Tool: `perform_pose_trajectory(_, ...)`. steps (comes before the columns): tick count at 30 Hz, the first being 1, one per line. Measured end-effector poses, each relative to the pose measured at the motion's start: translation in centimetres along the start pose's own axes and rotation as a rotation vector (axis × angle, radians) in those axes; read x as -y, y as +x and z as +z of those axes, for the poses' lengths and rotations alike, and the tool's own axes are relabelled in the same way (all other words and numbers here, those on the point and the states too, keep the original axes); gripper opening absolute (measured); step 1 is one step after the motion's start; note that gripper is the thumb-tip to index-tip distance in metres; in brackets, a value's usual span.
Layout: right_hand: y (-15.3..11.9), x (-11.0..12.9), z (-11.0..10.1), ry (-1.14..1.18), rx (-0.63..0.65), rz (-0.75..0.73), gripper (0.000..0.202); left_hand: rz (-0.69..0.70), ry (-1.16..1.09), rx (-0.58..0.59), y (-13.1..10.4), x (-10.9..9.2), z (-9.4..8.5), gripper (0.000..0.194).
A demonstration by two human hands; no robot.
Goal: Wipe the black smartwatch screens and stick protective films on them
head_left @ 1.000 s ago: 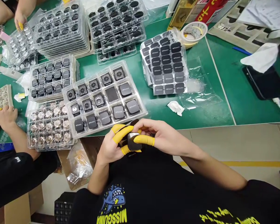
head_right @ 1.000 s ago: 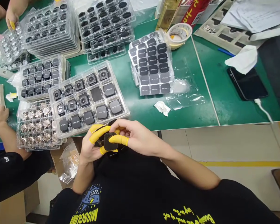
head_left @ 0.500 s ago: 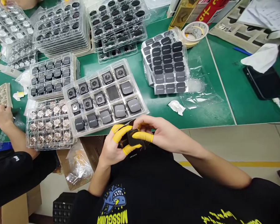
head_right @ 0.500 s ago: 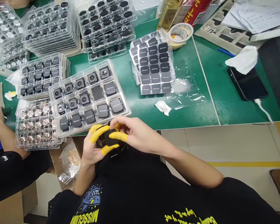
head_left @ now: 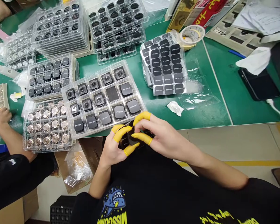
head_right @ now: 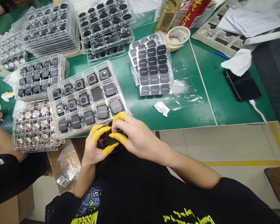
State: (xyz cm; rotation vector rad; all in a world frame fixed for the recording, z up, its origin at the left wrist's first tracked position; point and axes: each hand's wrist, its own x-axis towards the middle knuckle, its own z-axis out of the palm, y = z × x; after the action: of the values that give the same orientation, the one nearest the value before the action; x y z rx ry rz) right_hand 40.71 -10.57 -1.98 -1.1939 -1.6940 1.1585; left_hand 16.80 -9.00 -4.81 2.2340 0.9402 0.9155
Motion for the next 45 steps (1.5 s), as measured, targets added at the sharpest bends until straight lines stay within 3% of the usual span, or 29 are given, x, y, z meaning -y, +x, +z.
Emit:
perform_pose_trajectory(3, -1.5, 0.6, -2.1, 0.039, -0.034, -0.015, 0.012, -0.033, -0.047, -0.025, -0.2, 0.2, 0.1, 0.049)
perform_pose_trajectory(6, -2.6, -1.4, -7.0, 0.043, -0.216, 0.091, 0.019, -0.067, -0.077, -0.046, -0.4, 0.6, 0.1, 0.044)
perform_pose_trajectory(8, -2.9, -4.5, -11.5, -0.003, -0.409, 0.245, 0.025, -0.066, -0.120, -0.036, -0.5, 1.1, 0.0, 0.042)
perform_pose_trajectory(11, -2.3, -10.1, -17.5, -0.123, -0.489, 0.659, 0.017, -0.050, -0.181, 0.003, -0.4, 1.5, 0.0, 0.041)
perform_pose_trajectory(12, -1.8, -11.9, -18.9, -0.196, -0.468, 0.784, 0.015, -0.043, -0.192, 0.015, -0.3, 1.5, 0.1, 0.042)
perform_pose_trajectory(15, 0.4, -16.1, -20.6, -0.298, -0.464, 0.890, 0.011, -0.028, -0.197, 0.029, -0.3, 1.6, 0.2, 0.042)
perform_pose_trajectory(19, 2.2, -19.5, -19.3, -0.438, -0.505, 0.939, 0.010, -0.035, -0.194, -0.005, -0.6, 1.8, 0.3, 0.043)
perform_pose_trajectory(24, 0.6, -19.8, -15.9, -0.632, -0.621, 0.836, 0.048, -0.063, -0.144, -0.067, -1.0, 2.2, 0.0, 0.046)
perform_pose_trajectory(31, -4.7, -17.4, -7.6, -0.607, -0.395, 0.548, 0.028, -0.108, -0.097, -0.093, -0.7, 2.4, -0.2, 0.045)
perform_pose_trajectory(36, -5.1, -17.8, -5.3, -0.632, -0.425, 0.506, 0.021, -0.095, -0.111, -0.079, -0.3, 2.1, -0.2, 0.047)
perform_pose_trajectory(38, -5.0, -16.4, -5.2, -0.625, -0.461, 0.472, 0.025, -0.097, -0.115, -0.066, -0.3, 1.9, -0.2, 0.050)
perform_pose_trajectory(40, -5.0, -13.5, -5.2, -0.576, -0.505, 0.377, 0.024, -0.104, -0.127, -0.054, -0.3, 1.8, -0.2, 0.052)
perform_pose_trajectory(42, -4.9, -9.6, -5.1, -0.445, -0.508, 0.178, 0.016, -0.111, -0.151, -0.054, -0.3, 1.7, -0.1, 0.053)
perform_pose_trajectory(45, -3.9, -4.0, -4.3, -0.323, -0.153, -0.127, 0.025, -0.140, -0.200, -0.037, -0.2, 1.6, 0.0, 0.055)
